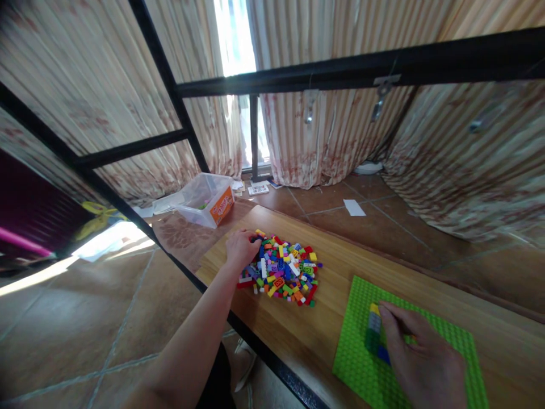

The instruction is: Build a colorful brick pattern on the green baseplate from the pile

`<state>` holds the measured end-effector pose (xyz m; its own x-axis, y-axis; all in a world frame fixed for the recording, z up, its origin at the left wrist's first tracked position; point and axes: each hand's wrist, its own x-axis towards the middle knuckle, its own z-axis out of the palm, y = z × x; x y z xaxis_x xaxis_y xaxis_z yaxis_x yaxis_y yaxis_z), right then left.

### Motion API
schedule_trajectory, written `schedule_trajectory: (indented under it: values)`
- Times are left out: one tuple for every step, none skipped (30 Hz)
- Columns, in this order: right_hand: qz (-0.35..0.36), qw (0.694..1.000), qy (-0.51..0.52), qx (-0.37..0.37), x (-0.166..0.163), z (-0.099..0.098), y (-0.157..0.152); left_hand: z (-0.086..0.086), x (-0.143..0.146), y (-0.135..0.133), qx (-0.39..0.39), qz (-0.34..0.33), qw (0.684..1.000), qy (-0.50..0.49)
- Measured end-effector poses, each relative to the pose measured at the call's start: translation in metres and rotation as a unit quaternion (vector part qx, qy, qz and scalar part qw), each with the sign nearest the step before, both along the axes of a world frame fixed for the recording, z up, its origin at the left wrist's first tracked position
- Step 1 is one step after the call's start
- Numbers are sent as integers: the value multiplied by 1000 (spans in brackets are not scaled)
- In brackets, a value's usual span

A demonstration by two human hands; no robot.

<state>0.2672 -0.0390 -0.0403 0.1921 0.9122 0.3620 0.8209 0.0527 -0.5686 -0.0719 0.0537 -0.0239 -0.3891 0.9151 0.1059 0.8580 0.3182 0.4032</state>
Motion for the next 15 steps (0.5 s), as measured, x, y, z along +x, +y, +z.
schedule_trajectory:
  values:
    - [-1,1000,7,-8,-1,1,0,-1,0,1,1,1,1000,-1]
    - [-2,1000,12,-15,-2,1,0,-1,0,2,2,1,1000,-2]
    - [-4,1000,15,-21,-2,1,0,-2,0,3,4,0,1000,-2]
    - [-5,1000,12,-23,-3,0,0,-3,0,4,6,-1,1000,-2]
    - [-6,1000,11,-22,-3,-1,0,-4,0,4,7,-2,1000,-2]
    - [-7,1000,11,-19,-3,-2,0,-5,0,5,8,-3,1000,-2]
    - [-9,1000,11,-17,-2,-3,-1,-5,-1,5,9,-2,1000,-4]
    - [-12,1000,12,-17,-2,-3,-1,-6,-1,5,11,-2,1000,-6]
    - [-16,1000,14,-20,-1,-3,-1,-5,-2,6,16,-2,1000,-8]
    - [-20,999,16,-24,0,-3,-1,-5,-4,6,25,-3,1000,-11]
    - [-22,999,20,-27,0,-3,-1,-3,-5,6,37,-5,999,-14]
    - [-22,999,24,-26,0,-3,-1,-1,-7,6,51,-7,998,-18]
    - [-19,999,29,-20,1,-3,-1,2,-9,5,68,-6,997,-26]
    - [-14,999,34,-11,1,-3,0,6,-11,5,86,-3,996,-39]
    - [-11,999,38,-1,0,-3,0,10,-12,5,106,2,993,-61]
